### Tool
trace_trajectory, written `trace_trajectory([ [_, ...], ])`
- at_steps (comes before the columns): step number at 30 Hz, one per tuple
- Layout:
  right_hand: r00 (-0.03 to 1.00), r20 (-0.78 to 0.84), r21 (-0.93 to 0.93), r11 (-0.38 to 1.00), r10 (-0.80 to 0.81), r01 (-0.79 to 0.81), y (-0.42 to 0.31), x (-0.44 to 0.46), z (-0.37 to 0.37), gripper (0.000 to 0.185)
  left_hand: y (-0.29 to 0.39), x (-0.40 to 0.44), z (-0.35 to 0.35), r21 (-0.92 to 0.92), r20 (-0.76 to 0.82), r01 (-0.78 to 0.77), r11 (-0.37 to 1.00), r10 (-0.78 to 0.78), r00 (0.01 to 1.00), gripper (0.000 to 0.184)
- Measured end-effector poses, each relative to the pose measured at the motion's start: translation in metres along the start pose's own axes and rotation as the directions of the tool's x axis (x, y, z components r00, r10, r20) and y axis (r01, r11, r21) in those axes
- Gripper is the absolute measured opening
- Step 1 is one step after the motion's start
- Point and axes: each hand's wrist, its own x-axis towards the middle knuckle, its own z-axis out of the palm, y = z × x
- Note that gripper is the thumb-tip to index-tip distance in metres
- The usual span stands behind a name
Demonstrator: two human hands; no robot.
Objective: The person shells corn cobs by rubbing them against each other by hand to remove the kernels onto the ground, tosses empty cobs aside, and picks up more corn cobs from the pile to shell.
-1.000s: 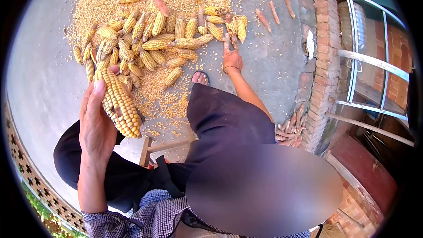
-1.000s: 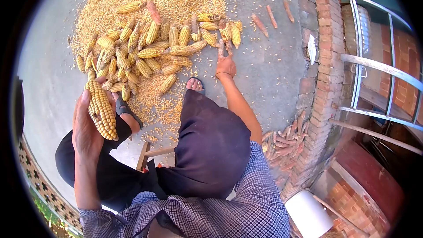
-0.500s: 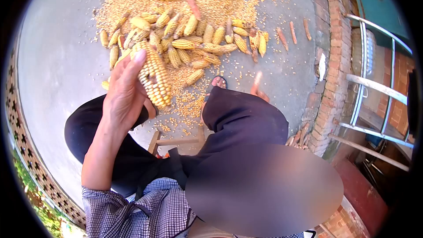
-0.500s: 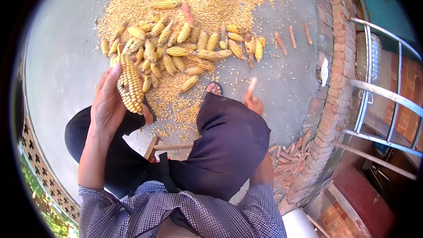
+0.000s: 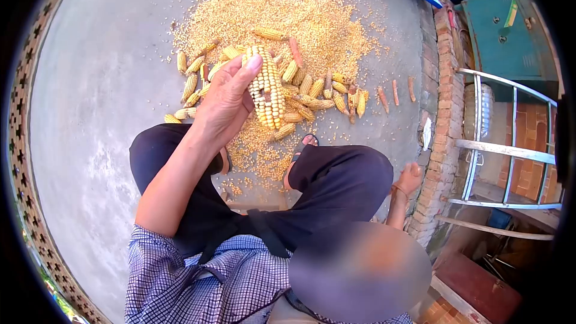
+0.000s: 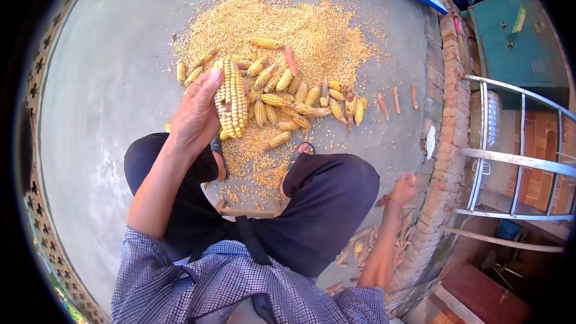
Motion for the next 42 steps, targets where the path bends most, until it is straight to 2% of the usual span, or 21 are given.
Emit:
trace_trajectory([
  [1, 0.996, 0.015, 0.138, 0.987, -0.086, 0.084, -0.038, 0.007, 0.018, 0.023, 0.001, 0.0, -0.001, -0.023, -0.003, -0.016, 1.0, 0.016, 1.0, 0.044],
  [3, 0.969, 0.117, 0.211, 0.959, -0.218, 0.19, -0.144, -0.004, 0.036, 0.023, -0.004, 0.005, -0.013, -0.015, -0.056, -0.065, 0.998, 0.064, 0.996, 0.043],
  [6, 0.835, 0.24, 0.33, 0.85, -0.496, 0.41, -0.246, -0.036, 0.059, 0.023, -0.01, 0.012, -0.027, 0.032, -0.097, -0.031, 0.999, 0.034, 0.995, 0.042],
  [9, 0.62, 0.195, 0.337, 0.645, -0.76, 0.686, -0.286, -0.055, 0.099, 0.023, -0.014, 0.019, -0.041, -0.009, -0.081, -0.016, 1.0, 0.016, 0.997, 0.042],
  [10, 0.623, 0.238, 0.402, 0.66, -0.745, 0.635, -0.295, -0.068, 0.111, 0.022, -0.014, 0.02, -0.043, -0.003, -0.095, -0.025, 1.0, 0.025, 0.995, 0.042],
  [12, 0.498, 0.282, 0.341, 0.571, -0.82, 0.747, -0.299, -0.081, 0.115, 0.023, -0.013, 0.021, -0.045, -0.07, -0.05, -0.018, 0.997, 0.014, 0.999, 0.032],
  [13, 0.431, 0.314, 0.318, 0.521, -0.846, 0.792, -0.3, -0.087, 0.116, 0.024, -0.014, 0.021, -0.045, -0.078, -0.09, -0.014, 0.997, 0.007, 0.996, 0.031],
  [14, 0.361, 0.349, 0.302, 0.469, -0.865, 0.83, -0.3, -0.093, 0.117, 0.025, -0.014, 0.022, -0.048, -0.079, -0.035, 0.009, 0.997, -0.012, 0.999, 0.032],
  [16, 0.218, 0.418, 0.289, 0.356, -0.882, 0.888, -0.296, -0.101, 0.117, 0.028, -0.014, 0.018, -0.039, -0.044, -0.059, 0.014, 0.999, -0.017, 0.998, 0.034],
  [19, 0.224, 0.532, 0.221, 0.39, -0.816, 0.894, -0.286, -0.092, 0.118, 0.026, -0.018, 0.019, -0.039, -0.009, -0.03, 0.037, 0.999, -0.037, 0.999, 0.038],
  [22, 0.261, 0.564, 0.191, 0.431, -0.783, 0.882, -0.277, -0.083, 0.119, 0.019, -0.019, 0.016, -0.031, 0.01, -0.018, 0.042, 0.999, -0.042, 0.999, 0.042],
  [25, 0.235, 0.596, 0.145, 0.39, -0.768, 0.909, -0.263, -0.066, 0.136, 0.019, -0.018, 0.018, -0.03, 0.044, -0.029, 0.045, 0.998, -0.044, 0.999, 0.044],
  [28, 0.163, 0.686, 0.1, 0.314, -0.709, 0.944, -0.257, -0.057, 0.149, 0.015, -0.015, 0.018, -0.027, 0.039, -0.014, 0.058, 0.998, -0.057, 0.998, 0.044],
  [30, 0.112, 0.74, 0.106, 0.28, -0.663, 0.954, -0.254, -0.055, 0.156, 0.013, -0.016, 0.016, -0.023, 0.02, -0.053, 0.064, 0.998, -0.063, 0.997, 0.044],
  [33, 0.053, 0.76, 0.143, 0.246, -0.647, 0.959, -0.256, -0.062, 0.176, 0.01, -0.014, 0.016, -0.027, 0.057, -0.019, 0.089, 0.994, -0.088, 0.996, 0.044],
  [36, -0.069, 0.805, 0.171, 0.119, -0.59, 0.978, -0.284, -0.08, 0.162, 0.012, -0.013, 0.015, -0.024, 0.105, -0.009, 0.118, 0.987, -0.118, 0.993, 0.041],
  [37, -0.121, 0.787, 0.253, 0.137, -0.605, 0.958, -0.284, -0.081, 0.168, 0.013, -0.012, 0.014, -0.022, 0.115, -0.008, 0.125, 0.986, -0.125, 0.992, 0.04],
  [38, -0.126, 0.794, 0.257, 0.14, -0.595, 0.956, -0.286, -0.081, 0.166, 0.014, -0.014, 0.013, -0.018, 0.099, -0.063, 0.137, 0.986, -0.131, 0.989, 0.038],
  [40, -0.171, 0.789, 0.292, 0.114, -0.591, 0.95, -0.303, -0.085, 0.157, 0.017, -0.009, 0.007, -0.008, 0.043, -0.01, 0.133, 0.99, -0.133, 0.991, 0.037],
  [42, -0.175, 0.763, 0.324, 0.133, -0.623, 0.937, -0.311, -0.092, 0.132, 0.023, -0.008, 0.007, -0.002, 0.083, -0.173, 0.123, 0.989, -0.107, 0.979, 0.035],
])
